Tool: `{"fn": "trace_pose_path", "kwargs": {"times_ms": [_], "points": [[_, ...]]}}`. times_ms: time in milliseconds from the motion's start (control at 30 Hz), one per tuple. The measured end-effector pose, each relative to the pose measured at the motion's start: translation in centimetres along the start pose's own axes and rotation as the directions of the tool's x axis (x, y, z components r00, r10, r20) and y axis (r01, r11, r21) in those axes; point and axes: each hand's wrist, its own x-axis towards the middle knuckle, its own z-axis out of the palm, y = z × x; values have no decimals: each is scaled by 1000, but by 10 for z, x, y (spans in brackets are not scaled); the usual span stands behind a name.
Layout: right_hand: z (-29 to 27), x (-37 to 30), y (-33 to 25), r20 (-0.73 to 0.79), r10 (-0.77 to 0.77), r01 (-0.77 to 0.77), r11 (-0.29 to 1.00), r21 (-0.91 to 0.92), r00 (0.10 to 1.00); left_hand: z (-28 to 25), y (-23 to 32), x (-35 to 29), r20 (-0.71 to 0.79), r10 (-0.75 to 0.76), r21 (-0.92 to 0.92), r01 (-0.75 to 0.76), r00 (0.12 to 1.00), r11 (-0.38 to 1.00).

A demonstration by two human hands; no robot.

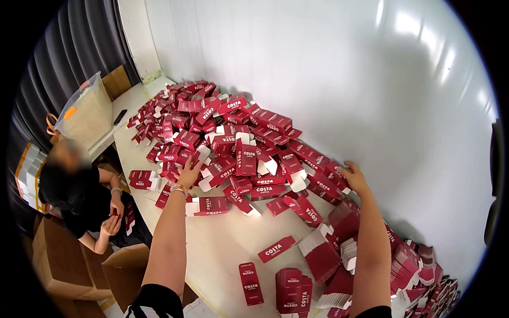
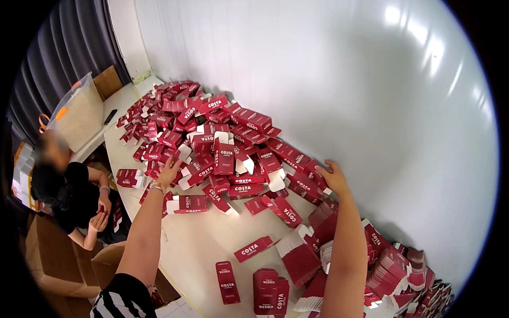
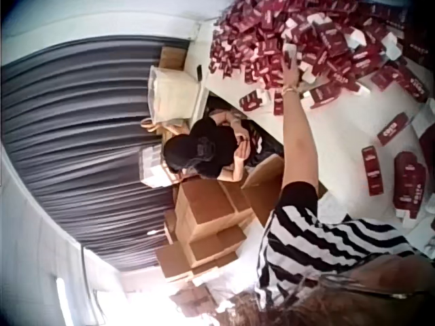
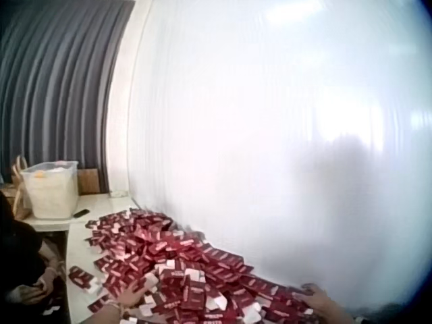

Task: The person folds flat red cardboard pieces into small rectangular boxes by hand. They repeatedly pick up a piece, fold the sides, and tuck the flaps to form the box structure. The finished boxes are placed into a pile on the table.

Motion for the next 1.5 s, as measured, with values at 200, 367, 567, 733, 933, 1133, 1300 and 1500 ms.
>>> {"fn": "trace_pose_path", "kwargs": {"times_ms": [200, 367, 567, 733, 933, 1133, 1300, 1500], "points": [[49, 4, -30, 158, 31, -15, 994, -105, 987, 61, 18, 7, 87, 20, -376, 14, 996, 926], [52, -16, -47, 437, 104, 38, 952, -305, 893, 84, 72, -75, 70, 130, -383, -94, 989, 919], [41, -29, -57, 158, -41, 93, 934, -344, 987, 49, 6, -105, -419, 173, -430, -362, 891, 827], [67, 33, -62, 98, -260, 269, 957, -106, 961, 13, -140, -82, -560, -229, -119, 197, 796, 973], [155, 72, -67, 49, -114, 124, 892, -436, 992, 51, -146, -64, -454, 21, -329, -190, 891, 925], [191, 54, -81, 363, -126, 285, 859, -425, 923, 99, -77, -81, -405, 22, -503, -242, 914, 830], [198, 14, -78, 533, -138, 286, 936, -207, 835, 136, -36, -109, -385, -122, -815, -275, 915, 510], [183, -33, -48, 570, -135, 33, 982, 185, 810, 134, -24, -120, -308, -37, -935, -295, 951, 195]]}}
